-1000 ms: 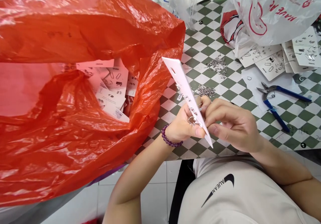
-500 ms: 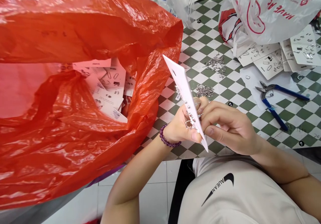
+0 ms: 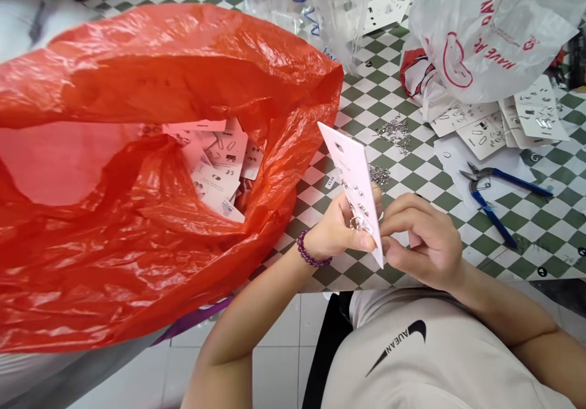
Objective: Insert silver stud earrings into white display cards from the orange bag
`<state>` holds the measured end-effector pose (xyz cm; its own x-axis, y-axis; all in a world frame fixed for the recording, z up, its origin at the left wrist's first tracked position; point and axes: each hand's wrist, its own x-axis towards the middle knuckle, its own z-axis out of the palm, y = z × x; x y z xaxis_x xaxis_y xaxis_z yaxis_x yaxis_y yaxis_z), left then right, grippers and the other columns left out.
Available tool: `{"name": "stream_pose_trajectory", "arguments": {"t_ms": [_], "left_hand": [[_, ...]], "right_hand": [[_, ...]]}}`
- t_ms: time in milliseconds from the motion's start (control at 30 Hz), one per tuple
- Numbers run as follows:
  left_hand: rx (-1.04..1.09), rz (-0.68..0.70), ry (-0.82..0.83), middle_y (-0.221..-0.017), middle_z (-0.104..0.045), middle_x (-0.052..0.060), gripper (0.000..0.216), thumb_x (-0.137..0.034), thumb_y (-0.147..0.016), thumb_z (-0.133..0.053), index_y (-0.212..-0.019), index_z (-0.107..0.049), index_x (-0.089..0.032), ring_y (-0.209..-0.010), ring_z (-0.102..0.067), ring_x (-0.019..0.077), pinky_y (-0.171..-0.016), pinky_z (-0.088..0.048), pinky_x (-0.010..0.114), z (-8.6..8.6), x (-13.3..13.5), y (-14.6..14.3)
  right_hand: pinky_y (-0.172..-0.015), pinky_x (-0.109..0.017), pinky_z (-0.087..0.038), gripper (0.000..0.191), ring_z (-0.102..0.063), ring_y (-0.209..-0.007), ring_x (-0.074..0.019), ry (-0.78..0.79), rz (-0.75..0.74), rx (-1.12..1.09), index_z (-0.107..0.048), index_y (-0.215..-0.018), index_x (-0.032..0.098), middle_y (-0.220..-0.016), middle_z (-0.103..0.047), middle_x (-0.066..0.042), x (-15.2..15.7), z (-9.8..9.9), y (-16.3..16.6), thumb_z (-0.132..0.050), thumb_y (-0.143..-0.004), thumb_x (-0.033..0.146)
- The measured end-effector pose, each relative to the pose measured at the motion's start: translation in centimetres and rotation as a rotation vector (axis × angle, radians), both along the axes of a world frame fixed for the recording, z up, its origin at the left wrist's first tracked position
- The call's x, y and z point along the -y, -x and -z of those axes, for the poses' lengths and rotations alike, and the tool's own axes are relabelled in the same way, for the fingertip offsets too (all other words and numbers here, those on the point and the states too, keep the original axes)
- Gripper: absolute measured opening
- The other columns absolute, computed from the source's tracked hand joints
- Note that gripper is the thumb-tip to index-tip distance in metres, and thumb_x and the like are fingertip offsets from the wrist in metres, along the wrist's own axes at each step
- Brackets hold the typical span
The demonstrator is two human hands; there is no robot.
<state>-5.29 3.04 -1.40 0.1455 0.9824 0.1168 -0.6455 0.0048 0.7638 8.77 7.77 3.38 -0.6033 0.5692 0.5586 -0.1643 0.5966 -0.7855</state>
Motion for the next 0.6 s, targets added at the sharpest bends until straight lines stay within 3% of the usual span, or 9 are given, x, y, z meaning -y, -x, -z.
{"name": "stream_pose_trajectory", "arguments": {"t_ms": [200, 367, 500, 600], "left_hand": [[-0.038, -0.126, 0.047, -0.077, -0.057, -0.005, 0.03, -0.026, -0.066, -0.083, -0.081, -0.057, -0.021, -0.057, -0.051, 0.0027, -0.06, -0.052, 0.016, -0.7, -0.3, 0.2], [-0.197, -0.34, 0.126, -0.083, -0.065, -0.001, 0.036, -0.034, -0.064, -0.084, -0.085, -0.059, -0.019, -0.063, -0.061, 0.0078, -0.053, -0.054, 0.015, -1.2, -0.7, 1.0], [-0.252, -0.485, 0.313, -0.097, -0.067, 0.003, 0.048, -0.04, -0.064, -0.081, -0.099, -0.055, -0.021, -0.075, -0.067, 0.0141, -0.046, -0.054, 0.017, -1.4, -1.0, 1.5], [-0.245, -0.557, 0.414, -0.111, -0.064, 0.005, 0.044, -0.037, -0.07, -0.073, -0.105, -0.051, -0.022, -0.084, -0.067, 0.0167, -0.049, -0.055, 0.018, -1.3, -1.3, 1.9]], "right_hand": [[-0.057, -0.025, -0.052, 0.01, -0.06, -0.071, -0.0123, -0.065, 0.091, 0.109, -0.065, -0.089, 0.019, -0.078, -0.064, -0.003, -0.8, 0.2, -0.8, -0.059, -0.087, 0.012], [-0.06, -0.027, -0.053, 0.014, -0.061, -0.073, -0.0137, -0.182, 0.227, 0.352, -0.067, -0.096, 0.021, -0.088, -0.066, -0.004, -3.9, 0.9, -2.3, -0.058, -0.088, 0.013], [-0.055, -0.027, -0.049, 0.014, -0.061, -0.071, -0.0149, -0.397, 0.272, 0.608, -0.068, -0.095, 0.018, -0.086, -0.066, -0.005, -5.7, 2.4, -3.6, -0.056, -0.089, 0.015], [-0.053, -0.026, -0.046, 0.015, -0.062, -0.073, -0.0154, -0.532, 0.27, 0.697, -0.07, -0.091, 0.017, -0.084, -0.068, -0.004, -6.0, 3.3, -3.7, -0.055, -0.089, 0.015]]}}
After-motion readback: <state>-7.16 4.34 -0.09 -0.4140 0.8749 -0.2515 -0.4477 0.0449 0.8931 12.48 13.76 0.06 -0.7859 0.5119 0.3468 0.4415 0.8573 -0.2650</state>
